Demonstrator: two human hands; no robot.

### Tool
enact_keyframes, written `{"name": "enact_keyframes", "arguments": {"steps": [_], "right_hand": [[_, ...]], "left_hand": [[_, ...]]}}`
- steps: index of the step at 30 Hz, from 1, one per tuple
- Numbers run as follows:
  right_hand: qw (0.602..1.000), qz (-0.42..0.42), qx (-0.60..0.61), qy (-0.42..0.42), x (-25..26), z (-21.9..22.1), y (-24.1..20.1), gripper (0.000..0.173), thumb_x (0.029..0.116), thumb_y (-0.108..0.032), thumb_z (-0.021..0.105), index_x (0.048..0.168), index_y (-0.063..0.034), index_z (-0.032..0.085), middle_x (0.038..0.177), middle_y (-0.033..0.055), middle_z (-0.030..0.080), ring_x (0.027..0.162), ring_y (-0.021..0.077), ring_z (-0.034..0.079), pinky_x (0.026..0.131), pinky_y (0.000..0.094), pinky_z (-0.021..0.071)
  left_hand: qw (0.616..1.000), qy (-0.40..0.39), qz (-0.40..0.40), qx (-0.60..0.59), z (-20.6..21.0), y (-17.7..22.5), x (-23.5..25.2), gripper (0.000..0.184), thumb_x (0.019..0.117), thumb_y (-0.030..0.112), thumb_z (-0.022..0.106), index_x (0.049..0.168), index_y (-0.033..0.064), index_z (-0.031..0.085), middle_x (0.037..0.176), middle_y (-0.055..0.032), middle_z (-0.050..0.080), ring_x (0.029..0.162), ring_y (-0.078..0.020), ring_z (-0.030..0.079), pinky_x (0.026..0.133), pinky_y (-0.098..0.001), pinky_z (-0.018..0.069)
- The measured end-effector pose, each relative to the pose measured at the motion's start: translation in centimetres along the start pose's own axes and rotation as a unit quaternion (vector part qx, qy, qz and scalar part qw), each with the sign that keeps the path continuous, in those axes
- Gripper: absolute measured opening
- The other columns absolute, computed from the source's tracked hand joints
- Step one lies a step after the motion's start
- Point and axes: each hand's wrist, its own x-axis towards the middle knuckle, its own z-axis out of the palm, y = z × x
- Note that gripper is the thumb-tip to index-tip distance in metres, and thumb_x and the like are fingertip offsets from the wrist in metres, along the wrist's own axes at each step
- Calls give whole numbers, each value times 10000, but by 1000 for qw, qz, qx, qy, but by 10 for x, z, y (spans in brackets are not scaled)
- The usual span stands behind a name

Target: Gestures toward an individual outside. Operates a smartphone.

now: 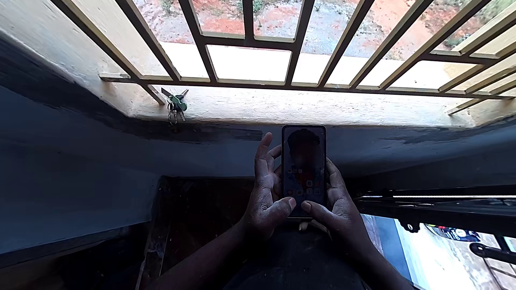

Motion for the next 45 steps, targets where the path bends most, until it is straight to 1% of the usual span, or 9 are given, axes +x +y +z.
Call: {"name": "enact_keyframes", "arguments": {"steps": [3,6,13,18,20,22,25,35,45], "right_hand": [[999,-8,38,-25,0,-3,4,856,923,-207,717,1607,-267,205,1320,161,604,934,276,733,603,376,651],[998,-9,50,-37,0,-4,8,830,936,-259,719,1603,-276,225,1318,164,613,965,276,731,618,376,652],[997,-23,45,-57,4,-5,11,838,936,-263,729,1604,-255,224,1333,169,607,1010,283,724,638,375,658],[997,-42,-7,-58,2,-3,11,830,939,-272,726,1606,-244,233,1343,157,601,1025,275,719,654,366,662],[998,-44,-18,-52,2,-2,11,822,935,-256,722,1602,-244,242,1335,152,609,1014,268,723,652,361,661],[998,-41,-17,-49,2,-2,11,813,937,-230,710,1603,-243,244,1342,148,604,1028,266,719,674,362,661],[998,-39,-19,-47,4,-1,12,817,934,-223,711,1604,-233,244,1339,155,606,1018,268,722,655,361,661],[998,-31,-23,-49,11,2,9,810,928,-221,712,1598,-240,258,1341,151,599,1027,274,718,656,373,662],[997,-25,-39,-58,18,5,6,796,931,-227,702,1596,-255,267,1330,140,608,995,264,725,627,357,656]], "left_hand": [[1000,22,2,13,0,0,0,1006,822,125,660,1619,323,80,1575,-82,338,1296,-250,574,952,-430,593],[998,56,12,31,0,-2,0,942,865,149,653,1619,306,110,1553,-75,371,1256,-243,605,931,-431,606],[991,116,13,64,-4,1,4,855,898,152,624,1618,293,184,1460,-83,478,1156,-232,661,897,-408,619],[985,112,40,125,-9,10,10,710,963,171,546,1615,194,265,1402,-104,537,1142,-225,662,902,-391,617],[984,105,40,136,-11,11,11,695,962,161,541,1610,165,290,1397,-118,548,1156,-229,654,912,-386,610],[986,96,31,136,-13,11,12,714,951,152,544,1615,170,282,1407,-118,535,1170,-230,644,918,-383,607],[987,93,25,127,-15,10,11,740,936,109,538,1621,171,264,1417,-128,523,1174,-249,645,919,-403,610],[984,109,31,137,-20,12,16,718,937,139,557,1602,157,289,1381,-123,545,1143,-235,658,899,-388,615],[981,122,32,145,-23,16,19,759,894,53,573,1592,157,292,1355,-112,558,1108,-219,671,870,-366,625]]}}
